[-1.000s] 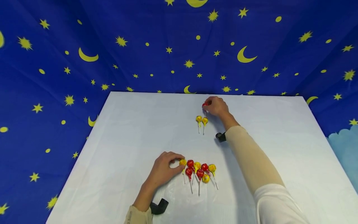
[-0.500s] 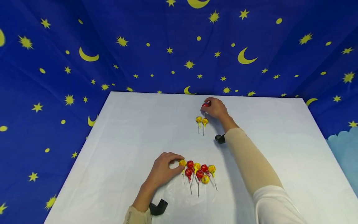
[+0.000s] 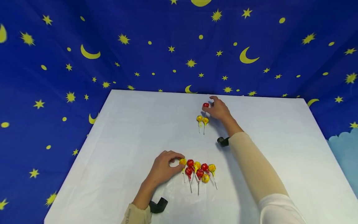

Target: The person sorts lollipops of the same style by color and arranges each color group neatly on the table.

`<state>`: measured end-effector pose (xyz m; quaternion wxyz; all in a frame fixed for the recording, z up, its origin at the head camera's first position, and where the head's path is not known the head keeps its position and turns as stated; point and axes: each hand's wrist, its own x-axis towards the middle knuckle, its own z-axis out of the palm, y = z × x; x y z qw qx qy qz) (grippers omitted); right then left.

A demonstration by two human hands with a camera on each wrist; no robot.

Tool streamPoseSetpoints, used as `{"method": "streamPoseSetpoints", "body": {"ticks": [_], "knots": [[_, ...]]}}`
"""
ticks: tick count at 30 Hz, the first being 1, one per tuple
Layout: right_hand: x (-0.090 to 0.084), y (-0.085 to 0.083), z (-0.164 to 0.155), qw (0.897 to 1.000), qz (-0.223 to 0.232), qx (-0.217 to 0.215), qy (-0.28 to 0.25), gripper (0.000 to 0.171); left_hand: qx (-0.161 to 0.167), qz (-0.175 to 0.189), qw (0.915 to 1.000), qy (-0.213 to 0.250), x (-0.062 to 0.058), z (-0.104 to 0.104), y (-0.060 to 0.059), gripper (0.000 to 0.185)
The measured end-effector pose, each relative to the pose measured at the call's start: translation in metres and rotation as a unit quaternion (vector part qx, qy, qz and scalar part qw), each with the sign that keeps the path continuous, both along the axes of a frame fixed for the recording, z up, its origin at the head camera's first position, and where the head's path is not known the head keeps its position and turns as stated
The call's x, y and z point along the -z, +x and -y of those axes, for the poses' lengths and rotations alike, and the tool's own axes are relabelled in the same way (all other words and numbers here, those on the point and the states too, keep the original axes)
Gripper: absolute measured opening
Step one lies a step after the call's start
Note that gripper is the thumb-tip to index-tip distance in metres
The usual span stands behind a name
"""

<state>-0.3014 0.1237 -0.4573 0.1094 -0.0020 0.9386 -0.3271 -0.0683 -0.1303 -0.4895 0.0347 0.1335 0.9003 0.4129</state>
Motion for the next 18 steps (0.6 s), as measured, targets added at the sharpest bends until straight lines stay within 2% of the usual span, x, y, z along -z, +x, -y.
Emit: {"method": "streamPoseSetpoints", "body": {"ticks": [4,10,18], "knots": [[-0.010,0.010,-0.003,1.000,0.003,0.010,-0.003,0.075,0.003,-0.004,1.0000,-0.004,0.001,-0.001,0.000,0.023],[-0.021,0.024,-0.002,1.000,-0.019,0.004,-0.006,0.067,0.000,-0.004,1.0000,0.001,0.000,-0.001,0.001,0.023],[-0.022,0.047,-0.011,0.998,-0.043,-0.007,-0.043,0.055,-0.001,-0.006,1.0000,0.000,0.000,-0.003,0.000,0.023]]}}
